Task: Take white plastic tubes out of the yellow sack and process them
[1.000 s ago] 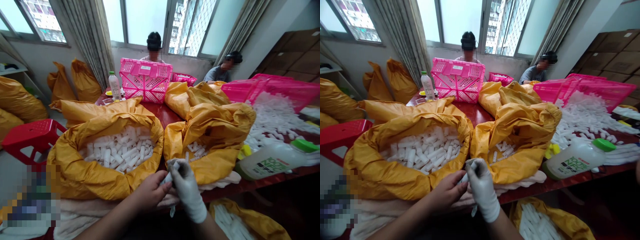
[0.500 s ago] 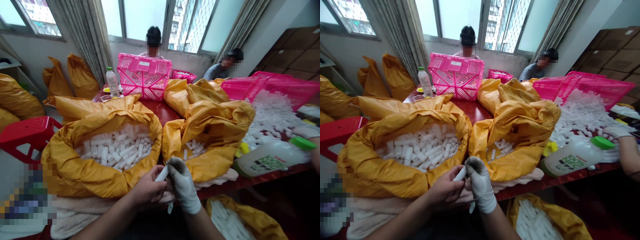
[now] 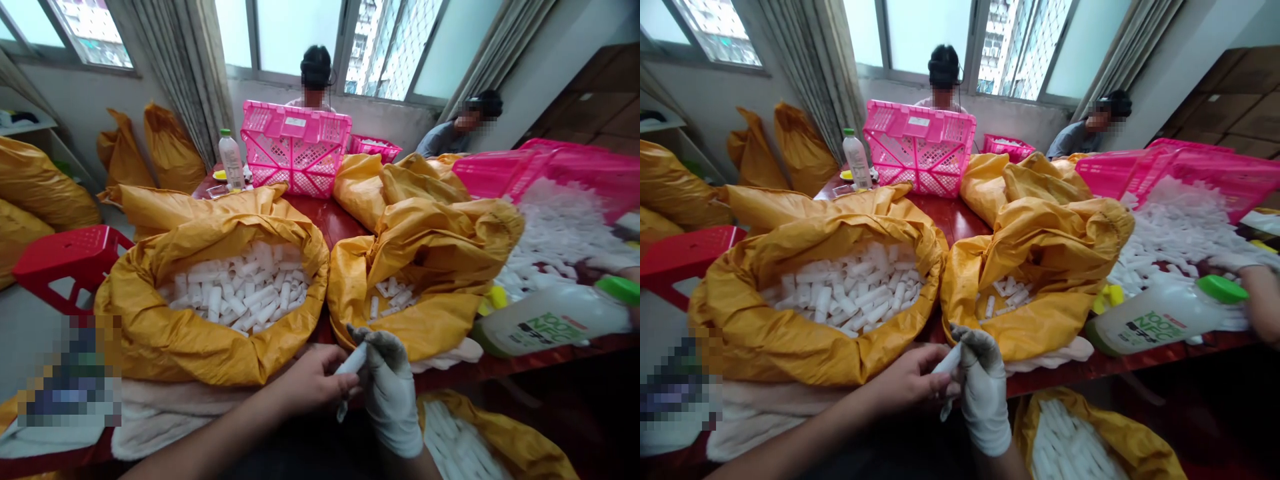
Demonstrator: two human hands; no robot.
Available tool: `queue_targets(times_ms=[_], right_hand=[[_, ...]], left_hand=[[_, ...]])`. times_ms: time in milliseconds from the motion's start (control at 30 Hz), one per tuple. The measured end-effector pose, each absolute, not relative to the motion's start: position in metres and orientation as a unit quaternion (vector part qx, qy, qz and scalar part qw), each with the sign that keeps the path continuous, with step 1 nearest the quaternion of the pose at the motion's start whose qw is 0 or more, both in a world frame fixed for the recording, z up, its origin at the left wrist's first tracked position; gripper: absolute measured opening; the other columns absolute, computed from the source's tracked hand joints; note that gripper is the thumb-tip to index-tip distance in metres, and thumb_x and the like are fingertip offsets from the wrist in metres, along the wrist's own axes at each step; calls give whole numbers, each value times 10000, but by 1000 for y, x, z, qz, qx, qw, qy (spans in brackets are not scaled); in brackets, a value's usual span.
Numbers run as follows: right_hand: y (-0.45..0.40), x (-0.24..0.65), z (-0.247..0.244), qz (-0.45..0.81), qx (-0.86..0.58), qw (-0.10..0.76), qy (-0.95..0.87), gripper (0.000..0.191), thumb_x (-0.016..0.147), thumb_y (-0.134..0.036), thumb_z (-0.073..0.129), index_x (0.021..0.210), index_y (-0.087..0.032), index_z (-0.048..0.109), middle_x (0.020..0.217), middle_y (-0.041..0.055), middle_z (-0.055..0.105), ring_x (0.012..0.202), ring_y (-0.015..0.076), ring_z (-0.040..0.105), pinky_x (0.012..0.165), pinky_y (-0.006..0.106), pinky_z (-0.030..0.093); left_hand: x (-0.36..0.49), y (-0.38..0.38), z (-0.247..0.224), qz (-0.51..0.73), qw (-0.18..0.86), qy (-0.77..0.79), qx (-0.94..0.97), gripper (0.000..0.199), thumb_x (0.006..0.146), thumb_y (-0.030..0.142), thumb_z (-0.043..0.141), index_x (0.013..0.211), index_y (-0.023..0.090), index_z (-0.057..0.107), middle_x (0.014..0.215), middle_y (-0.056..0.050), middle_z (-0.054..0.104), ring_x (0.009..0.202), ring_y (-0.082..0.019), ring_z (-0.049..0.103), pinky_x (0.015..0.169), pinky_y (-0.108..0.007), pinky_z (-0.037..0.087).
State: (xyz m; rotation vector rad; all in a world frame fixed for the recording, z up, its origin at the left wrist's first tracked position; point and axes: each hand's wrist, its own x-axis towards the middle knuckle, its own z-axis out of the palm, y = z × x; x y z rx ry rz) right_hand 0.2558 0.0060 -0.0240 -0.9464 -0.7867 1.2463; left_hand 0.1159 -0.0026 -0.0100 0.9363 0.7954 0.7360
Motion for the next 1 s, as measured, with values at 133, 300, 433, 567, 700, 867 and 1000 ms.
queue_targets(times_ms=[133, 300, 433, 567, 700, 867, 1000], right_hand=[[2, 249, -19, 547, -406, 654, -329, 196, 682, -368, 745, 800, -254, 638, 828, 8, 731, 772, 194, 689, 745, 353, 557], [-1, 240, -18, 563, -400, 653, -310, 204, 693, -392, 729, 796, -254, 619, 798, 7, 732, 762, 204, 693, 741, 376, 557], [4, 244, -21, 577, -377, 665, -288, 202, 679, -355, 745, 811, -268, 619, 773, -15, 724, 758, 195, 691, 785, 402, 553], [8, 249, -18, 585, -345, 669, -304, 175, 694, -348, 736, 811, -285, 623, 772, -32, 718, 768, 187, 691, 813, 417, 552], [10, 248, -15, 590, -389, 637, -308, 195, 692, -358, 734, 821, -258, 627, 797, 1, 731, 780, 205, 697, 768, 384, 567], [7, 232, -21, 564, -440, 613, -334, 224, 766, -396, 652, 934, -251, 622, 897, 20, 725, 857, 209, 683, 832, 387, 537], [2, 236, -21, 533, -454, 616, -361, 225, 707, -351, 718, 864, -225, 617, 842, 10, 707, 773, 179, 677, 760, 345, 548]], left_hand=[[117, -9, -11, 358, 719, 370, 468, 493, 781, 610, 520, 690, 125, 532, 500, 39, 448, 433, -55, 376, 425, -185, 292], [124, -13, -22, 363, 810, 324, 327, 551, 712, 696, 526, 703, 145, 520, 356, 85, 335, 293, -47, 218, 326, -203, 153], [125, -10, -20, 363, 783, 343, 370, 536, 727, 662, 553, 689, 127, 530, 381, 68, 381, 337, -41, 276, 374, -187, 208], [124, -9, -15, 320, 818, 329, 346, 536, 747, 687, 480, 738, 152, 510, 362, 98, 318, 299, -40, 199, 346, -195, 159], [120, -9, -9, 348, 631, 432, 542, 425, 821, 570, 465, 780, 156, 552, 584, 5, 520, 519, -102, 469, 507, -216, 357], [120, -6, -11, 268, 374, 533, 710, 317, 901, 388, 385, 868, 146, 587, 804, -76, 624, 744, -190, 574, 685, -276, 411], [120, -2, 0, 217, 349, 501, 762, 305, 910, 371, 394, 887, 147, 599, 848, -86, 653, 768, -195, 604, 696, -265, 439]])
